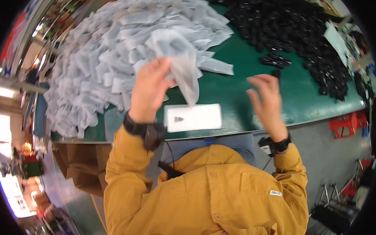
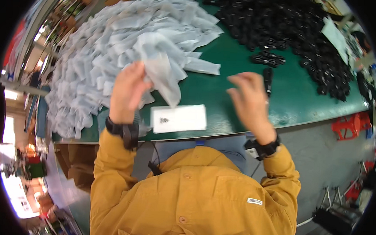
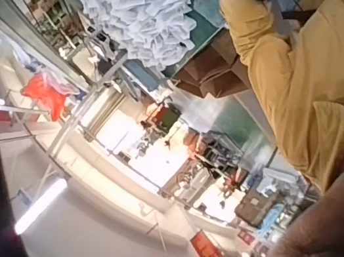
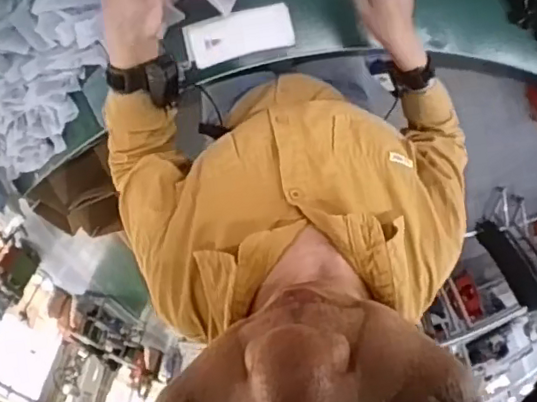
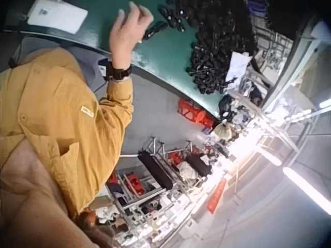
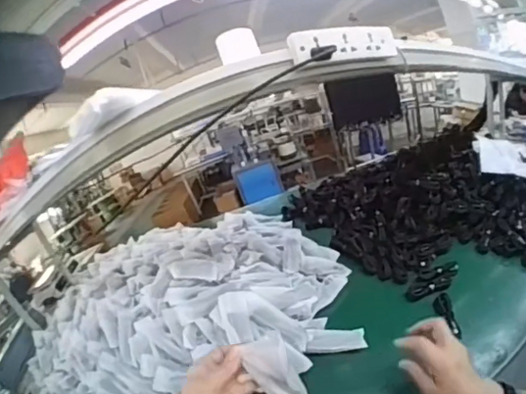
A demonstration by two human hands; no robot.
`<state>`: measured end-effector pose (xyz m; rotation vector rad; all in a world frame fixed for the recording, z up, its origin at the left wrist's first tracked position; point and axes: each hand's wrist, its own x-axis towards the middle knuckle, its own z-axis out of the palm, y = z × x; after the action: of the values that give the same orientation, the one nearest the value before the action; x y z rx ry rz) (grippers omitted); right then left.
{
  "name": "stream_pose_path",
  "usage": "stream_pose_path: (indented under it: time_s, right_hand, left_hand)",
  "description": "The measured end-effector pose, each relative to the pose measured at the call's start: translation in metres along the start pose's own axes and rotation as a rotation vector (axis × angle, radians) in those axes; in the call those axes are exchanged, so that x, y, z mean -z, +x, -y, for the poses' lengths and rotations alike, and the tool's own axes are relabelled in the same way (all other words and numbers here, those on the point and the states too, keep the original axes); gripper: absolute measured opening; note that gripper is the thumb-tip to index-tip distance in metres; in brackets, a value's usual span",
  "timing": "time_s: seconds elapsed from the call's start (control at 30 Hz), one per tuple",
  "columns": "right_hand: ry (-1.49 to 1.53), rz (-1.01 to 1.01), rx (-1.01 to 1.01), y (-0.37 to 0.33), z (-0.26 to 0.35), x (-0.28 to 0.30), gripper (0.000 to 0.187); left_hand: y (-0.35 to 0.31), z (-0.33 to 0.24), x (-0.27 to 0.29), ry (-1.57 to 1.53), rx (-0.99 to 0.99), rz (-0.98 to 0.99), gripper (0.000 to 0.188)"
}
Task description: Packaging black industrial components into white protective sleeves at a workbench.
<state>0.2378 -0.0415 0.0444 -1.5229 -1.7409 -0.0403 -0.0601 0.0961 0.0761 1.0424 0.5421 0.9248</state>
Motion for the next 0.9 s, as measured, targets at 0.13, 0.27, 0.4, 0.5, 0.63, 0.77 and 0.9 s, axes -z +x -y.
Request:
stream_pose_path:
  time_s: [0.13, 0.27, 0.4, 0.5, 0.63, 0.77, 0.9]
  right_hand:
    - [-0.705, -0.087, -0.144, -0.013, -0.070, 0.017, 0.040]
    - [-0.528, 0.090, -0.326, -0.037, -0.108, 0.010, 0.037]
    - [-0.505, 0.056, -0.320, -0.037, -0.103, -0.002, 0.030]
    - [-0.128, 0.025, -0.408, -0.039, -0.093, -0.005, 0.026]
    - [0.284, 0.162, -0.608, -0.046, -0.056, -0.001, 0.030]
    - [0.403, 0.144, -0.445, -0.058, -0.021, -0.002, 0.032]
    - [0.312, 0.185, -0.260, -0.055, 0.004, 0.003, 0.031]
  left_hand:
    - [0.017, -0.032, 0.017, 0.200, -0.180, -0.361, 0.026]
    - [-0.004, -0.002, -0.001, 0.797, -0.152, -0.180, 0.022]
    - [-0.031, 0.062, -0.035, 1.010, 0.001, 0.170, 0.019]
    - [-0.044, 0.102, -0.045, 1.091, -0.201, 0.294, 0.016]
    - [-0.045, 0.122, -0.053, 1.278, -0.341, 0.236, 0.012]
    - [-0.044, 0.127, -0.054, 1.244, -0.294, 0.182, 0.013]
    - [-0.049, 0.122, -0.060, 1.233, -0.343, 0.138, 0.011]
